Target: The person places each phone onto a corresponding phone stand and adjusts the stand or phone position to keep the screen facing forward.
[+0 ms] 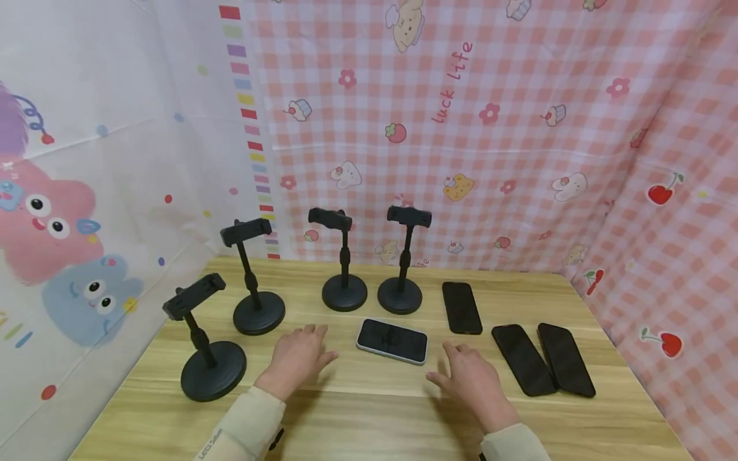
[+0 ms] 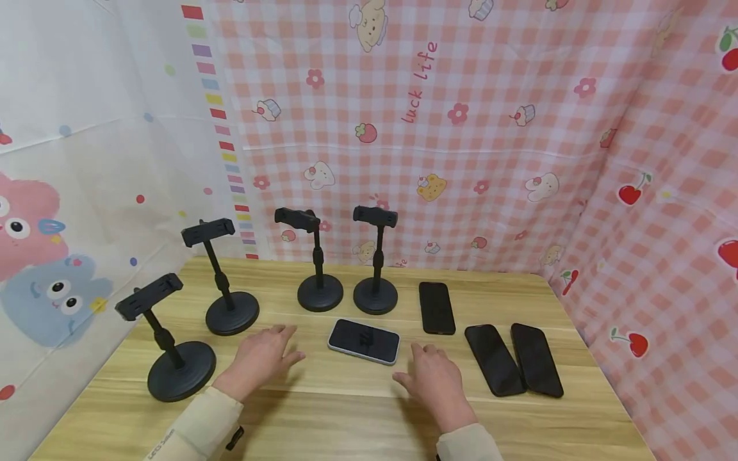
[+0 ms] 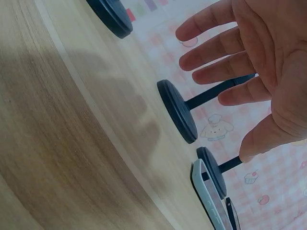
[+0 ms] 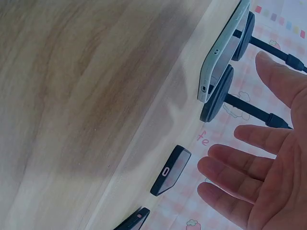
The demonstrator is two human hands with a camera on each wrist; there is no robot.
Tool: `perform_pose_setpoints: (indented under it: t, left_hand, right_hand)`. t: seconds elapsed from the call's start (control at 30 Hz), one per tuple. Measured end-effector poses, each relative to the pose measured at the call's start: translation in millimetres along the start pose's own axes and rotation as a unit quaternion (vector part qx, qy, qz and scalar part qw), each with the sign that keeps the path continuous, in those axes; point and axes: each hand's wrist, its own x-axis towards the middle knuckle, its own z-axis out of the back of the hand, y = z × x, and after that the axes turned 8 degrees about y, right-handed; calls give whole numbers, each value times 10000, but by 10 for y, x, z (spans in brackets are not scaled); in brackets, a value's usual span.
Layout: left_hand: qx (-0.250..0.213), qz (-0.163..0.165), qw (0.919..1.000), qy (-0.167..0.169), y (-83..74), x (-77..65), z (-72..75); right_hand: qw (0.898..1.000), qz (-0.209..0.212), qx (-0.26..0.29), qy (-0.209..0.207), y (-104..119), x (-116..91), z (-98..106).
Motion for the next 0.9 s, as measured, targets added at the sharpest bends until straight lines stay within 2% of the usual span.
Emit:
perform_pose_setpoints:
  t: [0.27, 0.47, 0.9]
  left_hand:
    - [-366, -71, 9989, 290, 7, 23, 32]
    - [-534, -46, 9979, 354, 41, 55, 7]
    - [-741, 6, 9958, 542, 82, 127, -4]
  right_hand:
    - [9999, 11, 47, 165, 1, -12, 4]
    - [9994, -11, 106, 330, 12, -12, 17]
    - [9994, 68, 31, 329, 24, -18, 26]
